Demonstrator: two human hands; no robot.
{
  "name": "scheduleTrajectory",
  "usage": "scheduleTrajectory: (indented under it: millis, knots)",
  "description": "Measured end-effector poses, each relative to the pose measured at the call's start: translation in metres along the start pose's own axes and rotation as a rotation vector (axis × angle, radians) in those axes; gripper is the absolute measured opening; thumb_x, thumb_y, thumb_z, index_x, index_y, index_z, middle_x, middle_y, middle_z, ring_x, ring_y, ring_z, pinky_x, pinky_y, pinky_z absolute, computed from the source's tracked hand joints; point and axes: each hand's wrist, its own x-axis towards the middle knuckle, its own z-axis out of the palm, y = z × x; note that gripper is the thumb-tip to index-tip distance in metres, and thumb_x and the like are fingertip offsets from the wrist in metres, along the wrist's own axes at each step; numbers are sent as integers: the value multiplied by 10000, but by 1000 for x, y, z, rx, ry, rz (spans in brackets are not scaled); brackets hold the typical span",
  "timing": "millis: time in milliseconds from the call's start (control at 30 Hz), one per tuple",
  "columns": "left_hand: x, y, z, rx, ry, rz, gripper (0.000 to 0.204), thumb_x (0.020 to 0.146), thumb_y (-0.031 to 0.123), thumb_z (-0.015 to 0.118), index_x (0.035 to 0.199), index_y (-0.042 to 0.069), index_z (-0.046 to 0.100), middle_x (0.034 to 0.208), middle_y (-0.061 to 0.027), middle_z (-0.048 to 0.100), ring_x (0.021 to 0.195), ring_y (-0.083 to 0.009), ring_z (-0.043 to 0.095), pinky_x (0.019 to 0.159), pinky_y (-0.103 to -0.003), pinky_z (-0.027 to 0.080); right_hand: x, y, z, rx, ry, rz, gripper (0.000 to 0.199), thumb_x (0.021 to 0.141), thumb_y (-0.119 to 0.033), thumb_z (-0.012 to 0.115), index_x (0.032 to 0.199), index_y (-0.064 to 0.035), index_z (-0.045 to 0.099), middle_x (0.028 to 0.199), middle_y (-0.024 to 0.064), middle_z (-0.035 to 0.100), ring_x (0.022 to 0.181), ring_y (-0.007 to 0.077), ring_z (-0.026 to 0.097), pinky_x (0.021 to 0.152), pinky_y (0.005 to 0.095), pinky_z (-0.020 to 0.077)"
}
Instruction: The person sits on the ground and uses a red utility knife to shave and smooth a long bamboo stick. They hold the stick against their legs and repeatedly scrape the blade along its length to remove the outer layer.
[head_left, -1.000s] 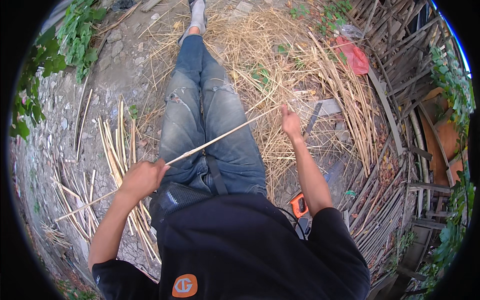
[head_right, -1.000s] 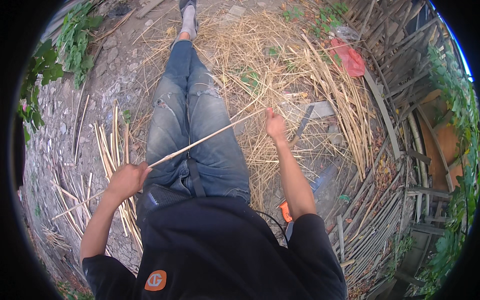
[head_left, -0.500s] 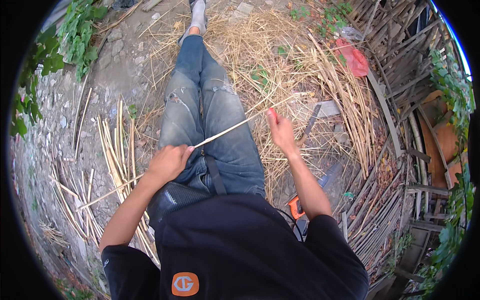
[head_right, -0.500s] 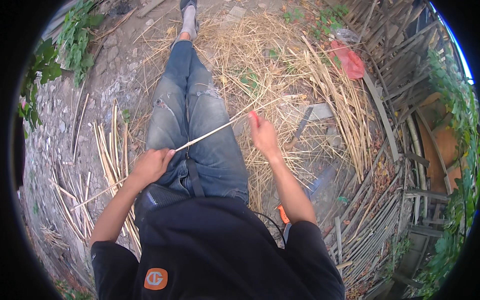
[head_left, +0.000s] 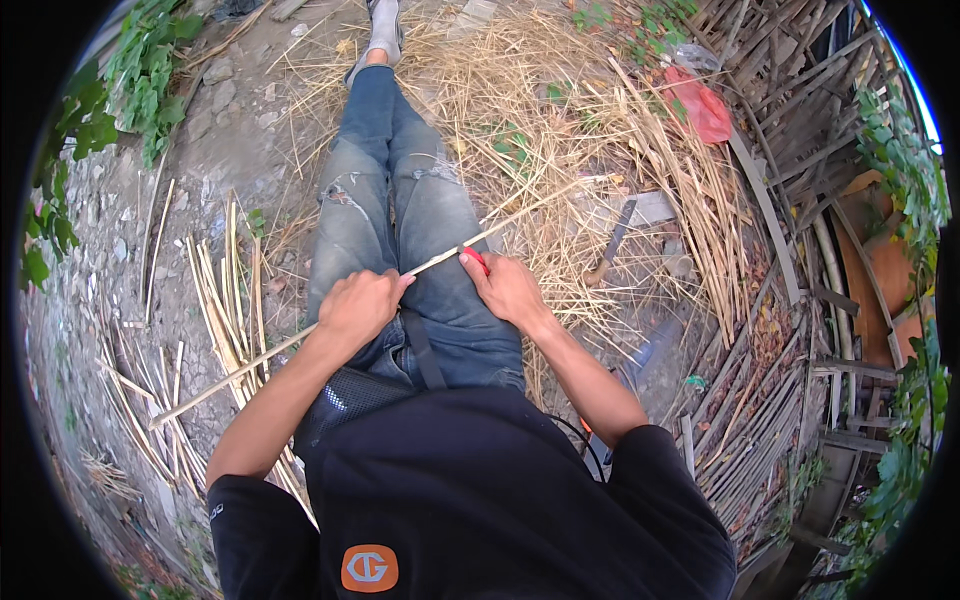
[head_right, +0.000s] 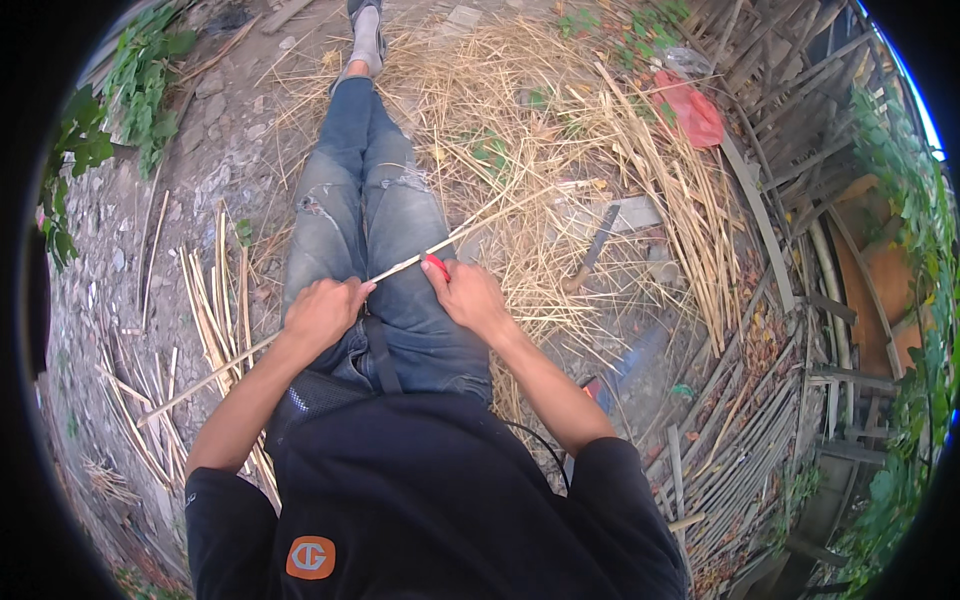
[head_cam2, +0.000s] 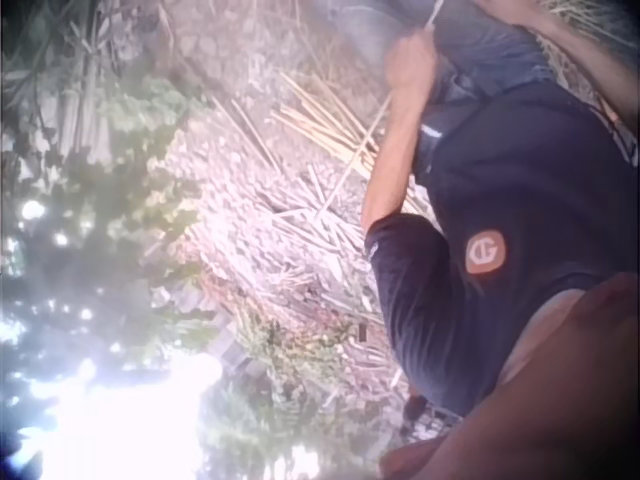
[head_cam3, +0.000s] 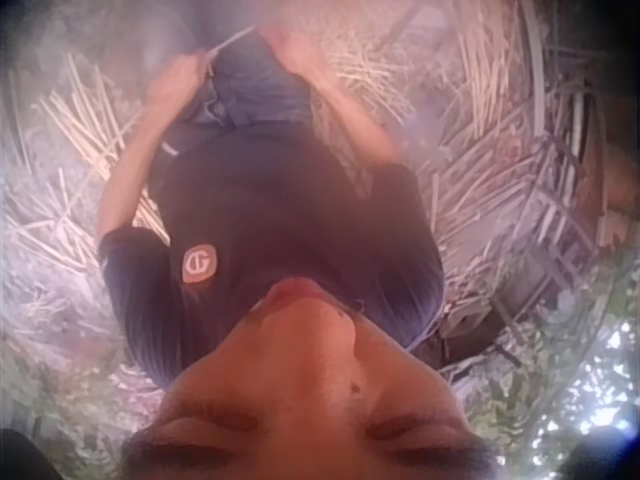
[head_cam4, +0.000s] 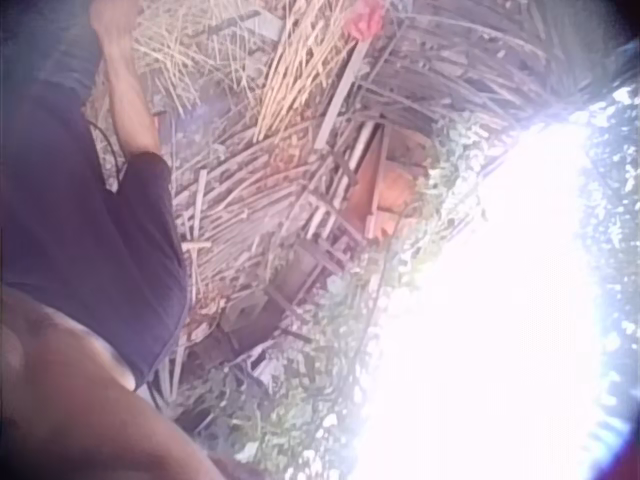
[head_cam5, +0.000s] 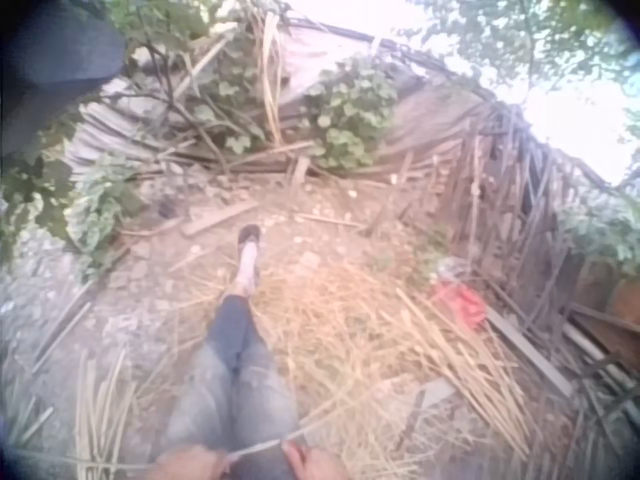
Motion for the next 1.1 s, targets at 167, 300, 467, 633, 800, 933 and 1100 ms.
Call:
scheduleTrajectory:
  millis: [167,300,467,633,800,933,1100]
  knots:
    - [-42,-27,-23,101,0,-16,478,1084,442,515,918,37,708,724,-235,695,695,-448,708,650,-530,573,32,62,-6,133,23,242,746,1072,-620,413,832,23,705,710,265,683,740,416,714,774,551,545]
    - [-83,-43,-44,126,9,-37,402,1065,376,579,893,38,714,738,-215,696,696,-443,690,650,-535,551,55,99,-11,109,72,313,750,1068,-634,419,743,-4,662,648,191,638,610,318,622,670,483,500]
    - [-141,-93,-80,32,79,10,343,1038,340,632,885,52,740,715,-180,692,651,-408,682,623,-511,545,59,294,-45,162,454,567,815,1071,-630,395,919,97,729,815,308,685,747,417,634,788,520,492]
    - [-162,-100,-77,-16,81,-195,299,1034,303,639,904,54,742,713,-181,683,656,-412,674,630,-503,533,32,312,-77,96,675,457,808,1058,-642,440,788,78,686,708,253,648,700,367,589,748,508,464]
    - [-79,-65,-14,-111,171,-66,411,1034,377,631,831,30,714,722,-244,677,713,-451,684,674,-518,553,50,181,-68,262,377,344,731,1080,-591,451,794,51,651,642,128,600,626,220,551,674,464,462]
    - [-25,-31,-11,-112,133,-131,469,1049,425,598,843,25,731,736,-258,681,765,-474,692,692,-538,552,34,66,-42,93,64,99,698,1078,-580,459,897,44,717,681,222,668,676,349,681,691,491,529]
    - [15,-7,2,-190,95,-76,501,1051,451,590,874,12,755,786,-267,699,803,-489,690,715,-559,540,16,33,-10,-28,40,-29,666,1060,-564,486,910,40,724,750,284,692,766,468,701,739,547,545]
